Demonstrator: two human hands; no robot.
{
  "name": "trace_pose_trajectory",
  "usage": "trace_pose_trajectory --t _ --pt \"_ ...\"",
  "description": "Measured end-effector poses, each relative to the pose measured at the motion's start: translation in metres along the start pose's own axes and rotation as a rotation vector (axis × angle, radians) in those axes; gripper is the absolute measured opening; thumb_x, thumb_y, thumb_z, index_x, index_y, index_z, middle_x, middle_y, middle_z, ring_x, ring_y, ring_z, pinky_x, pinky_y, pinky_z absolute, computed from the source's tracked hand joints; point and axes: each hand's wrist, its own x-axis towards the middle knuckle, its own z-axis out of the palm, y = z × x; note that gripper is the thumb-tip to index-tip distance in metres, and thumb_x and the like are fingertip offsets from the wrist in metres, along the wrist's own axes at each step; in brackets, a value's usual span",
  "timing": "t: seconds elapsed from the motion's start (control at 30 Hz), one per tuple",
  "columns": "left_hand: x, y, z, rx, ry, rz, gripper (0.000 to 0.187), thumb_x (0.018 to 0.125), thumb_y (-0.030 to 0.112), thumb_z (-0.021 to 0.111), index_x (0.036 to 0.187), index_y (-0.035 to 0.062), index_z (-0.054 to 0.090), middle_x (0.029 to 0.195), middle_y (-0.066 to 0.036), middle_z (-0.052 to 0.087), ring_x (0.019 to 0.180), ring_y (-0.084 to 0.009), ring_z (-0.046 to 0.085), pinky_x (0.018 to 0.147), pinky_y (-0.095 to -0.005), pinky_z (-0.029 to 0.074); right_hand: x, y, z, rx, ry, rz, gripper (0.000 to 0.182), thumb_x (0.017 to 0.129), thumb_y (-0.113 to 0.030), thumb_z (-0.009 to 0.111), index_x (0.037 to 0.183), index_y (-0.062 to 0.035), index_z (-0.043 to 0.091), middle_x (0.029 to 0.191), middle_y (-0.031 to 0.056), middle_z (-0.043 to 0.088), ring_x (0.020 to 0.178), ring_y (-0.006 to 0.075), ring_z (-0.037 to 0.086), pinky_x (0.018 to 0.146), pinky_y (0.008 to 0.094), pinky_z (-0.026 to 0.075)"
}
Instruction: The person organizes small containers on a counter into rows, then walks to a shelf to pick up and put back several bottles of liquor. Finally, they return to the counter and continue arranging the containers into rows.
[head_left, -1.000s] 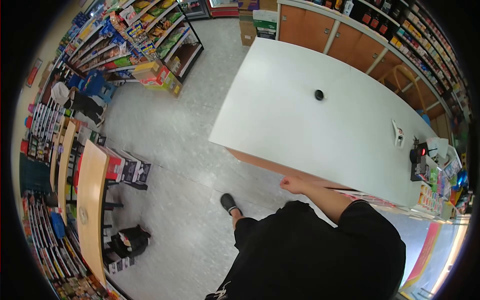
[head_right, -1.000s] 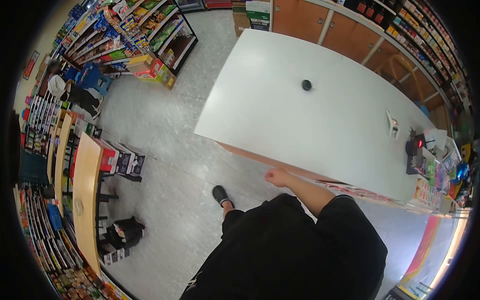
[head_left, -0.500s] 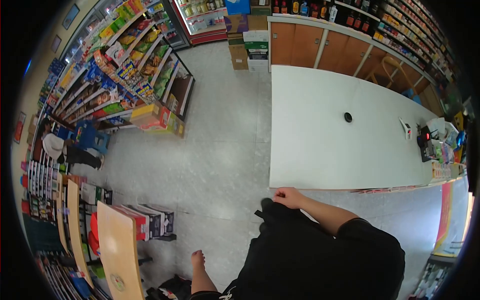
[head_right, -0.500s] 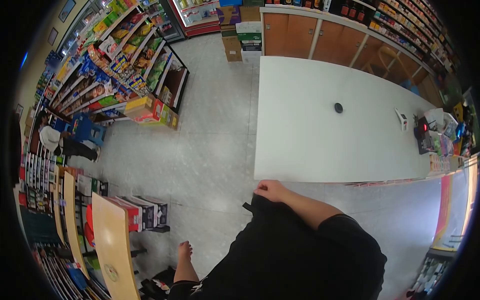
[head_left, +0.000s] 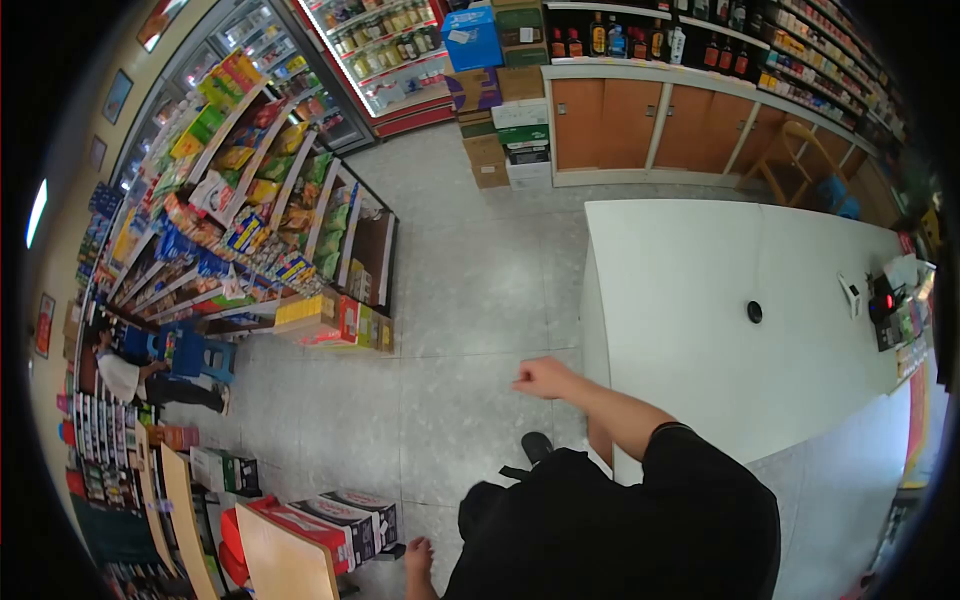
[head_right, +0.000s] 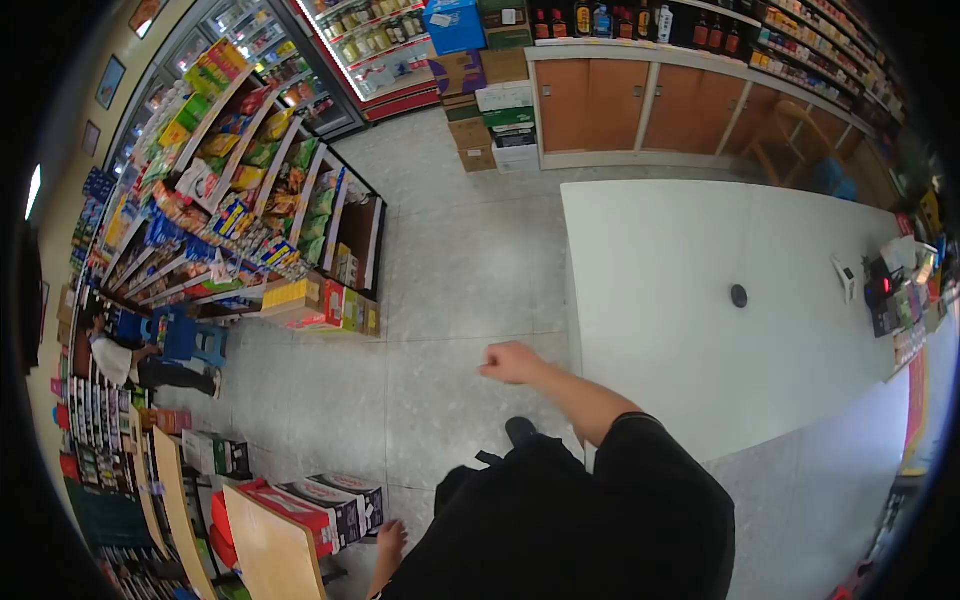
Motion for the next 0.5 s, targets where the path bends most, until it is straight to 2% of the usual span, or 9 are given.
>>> trace_pose_trajectory --t 0.03,0.13,0.23,0.37,0.5 --pt "0.031 -0.016 -0.02 -0.051 0.023 -0.049 0.035 0.085 0.025 0.062 0.115 0.0074 0.06 0.081 -0.005 0.064 0.069 -0.0132 0.06 0.054 -0.0306 0.045 0.017 -0.015 0.011 0.038 -0.025 -0.082 0.031 0.081 -0.038 0.068 0.08 -0.0072 0.062 0.074 0.0099 0.066 0.068 0.0252 0.063 0.061 0.0366 0.048" --pt "0.081 0.037 0.004 0.063 -0.068 0.019 0.035 0.085 0.026 0.061 0.115 0.0069 0.06 0.083 -0.006 0.064 0.071 -0.0152 0.06 0.057 -0.0317 0.046 0.039 -0.066 0.038 0.211 -0.154 -0.279 0.036 0.08 -0.043 0.067 0.08 -0.0074 0.061 0.073 0.0117 0.064 0.069 0.0308 0.062 0.062 0.04 0.048" --pt "0.139 0.093 0.031 0.192 -0.167 0.118 0.037 0.085 0.028 0.061 0.115 0.0061 0.06 0.085 -0.008 0.065 0.073 -0.0182 0.061 0.061 -0.0332 0.047 0.045 -0.072 0.05 0.252 -0.177 -0.306 0.032 0.083 -0.039 0.067 0.079 -0.0079 0.059 0.074 0.01 0.065 0.069 0.0264 0.063 0.061 0.0385 0.048" --pt "0.204 0.17 0.051 0.355 -0.261 0.234 0.039 0.086 0.03 0.061 0.115 0.0051 0.06 0.088 -0.011 0.066 0.077 -0.0223 0.063 0.066 -0.0353 0.049 0.051 0.017 0.062 0.171 -0.166 0.143 0.035 0.083 -0.047 0.064 0.09 -0.0121 0.066 0.083 0.0089 0.068 0.077 0.0279 0.065 0.068 0.0376 0.05" --pt "0.291 0.251 0.089 0.528 -0.376 0.379 0.041 0.086 0.033 0.06 0.115 0.0041 0.06 0.091 -0.013 0.067 0.081 -0.0263 0.064 0.072 -0.0373 0.05 0.054 0.058 0.015 0.14 -0.1 0.245 0.039 0.083 -0.049 0.064 0.092 -0.0108 0.067 0.085 0.0088 0.068 0.08 0.0263 0.065 0.072 0.036 0.051"
